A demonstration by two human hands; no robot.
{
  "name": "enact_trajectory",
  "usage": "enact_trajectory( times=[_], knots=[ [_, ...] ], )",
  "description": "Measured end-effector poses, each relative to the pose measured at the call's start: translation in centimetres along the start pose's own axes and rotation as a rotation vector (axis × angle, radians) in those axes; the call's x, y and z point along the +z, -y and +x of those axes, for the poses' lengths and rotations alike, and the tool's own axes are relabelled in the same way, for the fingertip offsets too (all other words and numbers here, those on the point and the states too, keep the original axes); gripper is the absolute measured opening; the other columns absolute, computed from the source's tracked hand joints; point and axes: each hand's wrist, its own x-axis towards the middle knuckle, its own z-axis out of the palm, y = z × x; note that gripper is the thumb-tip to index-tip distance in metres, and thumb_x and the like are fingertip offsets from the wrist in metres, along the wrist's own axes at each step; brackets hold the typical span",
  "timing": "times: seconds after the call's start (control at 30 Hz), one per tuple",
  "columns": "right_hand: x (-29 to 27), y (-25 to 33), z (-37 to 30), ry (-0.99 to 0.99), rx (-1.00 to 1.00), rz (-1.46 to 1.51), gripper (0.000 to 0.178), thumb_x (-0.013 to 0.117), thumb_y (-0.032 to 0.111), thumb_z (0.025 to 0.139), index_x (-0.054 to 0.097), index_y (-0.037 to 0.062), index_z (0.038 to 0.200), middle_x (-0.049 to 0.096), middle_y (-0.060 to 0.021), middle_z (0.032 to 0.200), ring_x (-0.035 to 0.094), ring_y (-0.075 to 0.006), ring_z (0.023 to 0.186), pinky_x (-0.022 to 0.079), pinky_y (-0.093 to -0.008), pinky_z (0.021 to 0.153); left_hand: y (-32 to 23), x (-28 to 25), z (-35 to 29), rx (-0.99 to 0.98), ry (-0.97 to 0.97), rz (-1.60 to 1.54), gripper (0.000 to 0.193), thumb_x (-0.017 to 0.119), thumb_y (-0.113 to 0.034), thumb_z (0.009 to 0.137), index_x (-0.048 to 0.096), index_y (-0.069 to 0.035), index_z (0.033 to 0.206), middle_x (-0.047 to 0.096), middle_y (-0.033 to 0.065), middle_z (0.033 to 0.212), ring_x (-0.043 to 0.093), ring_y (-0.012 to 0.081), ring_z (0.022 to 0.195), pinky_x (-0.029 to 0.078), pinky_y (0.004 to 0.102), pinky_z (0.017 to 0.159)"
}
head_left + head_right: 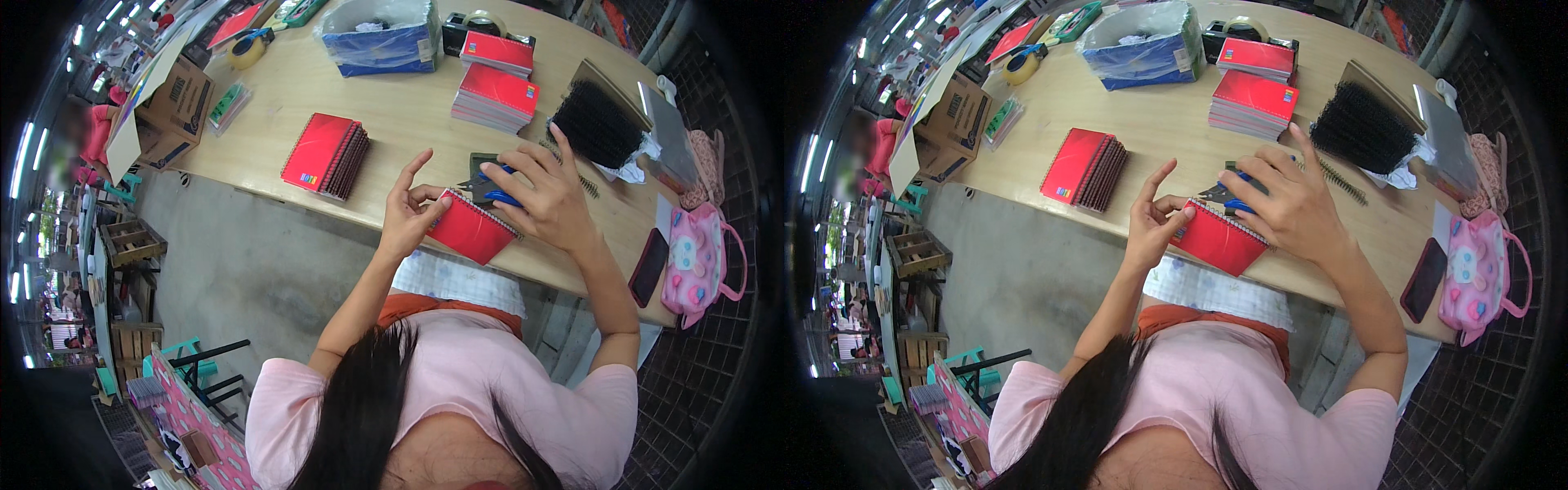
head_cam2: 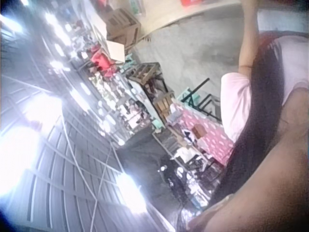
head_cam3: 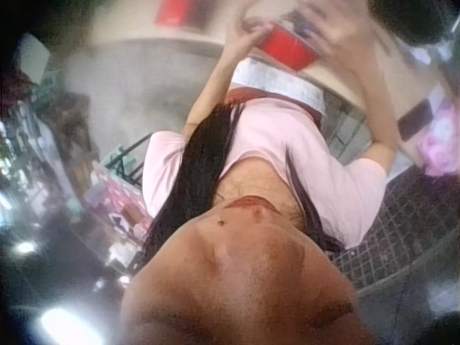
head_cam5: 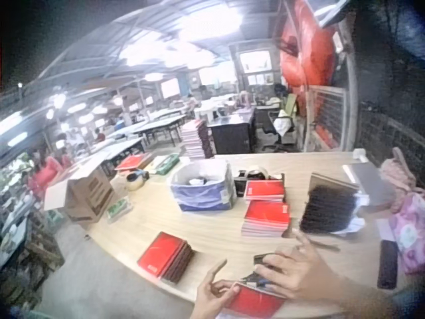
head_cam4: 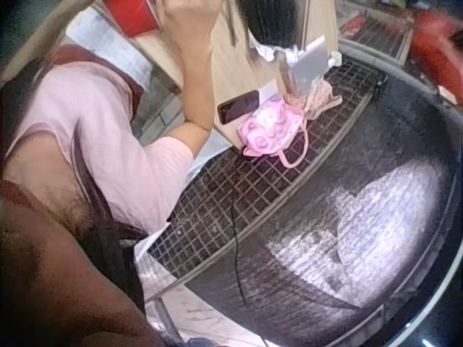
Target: The person manually assembles notebooks by inserting spiral wire into the punched holes of red notebook covers and paper stacks, then using pliers to trim and secure the wire ends.
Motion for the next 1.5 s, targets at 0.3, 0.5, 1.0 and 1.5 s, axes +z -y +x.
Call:
enact_trajectory(
  times=[0.3,0.5,1.0,1.5],
  knots=[
    [0.5,-0.1,1.8,-0.029,-0.23,-0.056,0.039,0.074,0.024,0.07,0.069,0.0136,0.108,0.061,0.0001,0.104,0.058,-0.0167,0.107,0.031,-0.0554,0.114,-0.2,-0.3,-0.1,-0.042,0.024,-0.024,0.079,0.069,0.007,0.086,0.028,-0.002,0.153,0.071,0.0127,0.093,0.068,0.0145,0.088,0.057,0.0269,0.079],
    [0.2,-0.2,1.9,-0.022,-0.279,-0.102,0.035,0.071,0.026,0.073,0.069,0.0124,0.105,0.062,-0.0018,0.1,0.061,-0.0177,0.102,0.038,-0.0511,0.109,-0.3,-0.2,0.1,-0.058,0.037,-0.034,0.079,0.069,0.006,0.087,0.027,-0.001,0.153,0.071,0.0128,0.092,0.068,0.0142,0.087,0.058,0.0267,0.078],
    [4.6,0.4,-3.2,-0.302,0.421,0.309,0.046,0.073,0.035,0.088,0.062,0.0045,0.12,0.062,-0.0057,0.091,0.06,-0.0202,0.073,0.05,-0.0331,0.066,-1.5,2.0,-1.6,0.6,-0.338,0.448,0.044,0.065,0.006,0.09,0.053,0.0,0.132,0.071,0.0132,0.096,0.064,0.0105,0.082,0.052,0.0223,0.07],
    [8.2,6.3,-3.1,-0.356,0.75,1.047,0.052,0.077,0.004,0.081,0.047,0.0015,0.125,0.062,-0.0083,0.107,0.061,-0.0129,0.093,0.05,-0.029,0.084,-4.8,2.5,1.4,0.027,0.199,0.499,0.038,0.066,0.002,0.088,0.048,-0.006,0.121,0.067,0.0155,0.102,0.064,0.0174,0.099,0.05,0.0317,0.086]
  ],
)
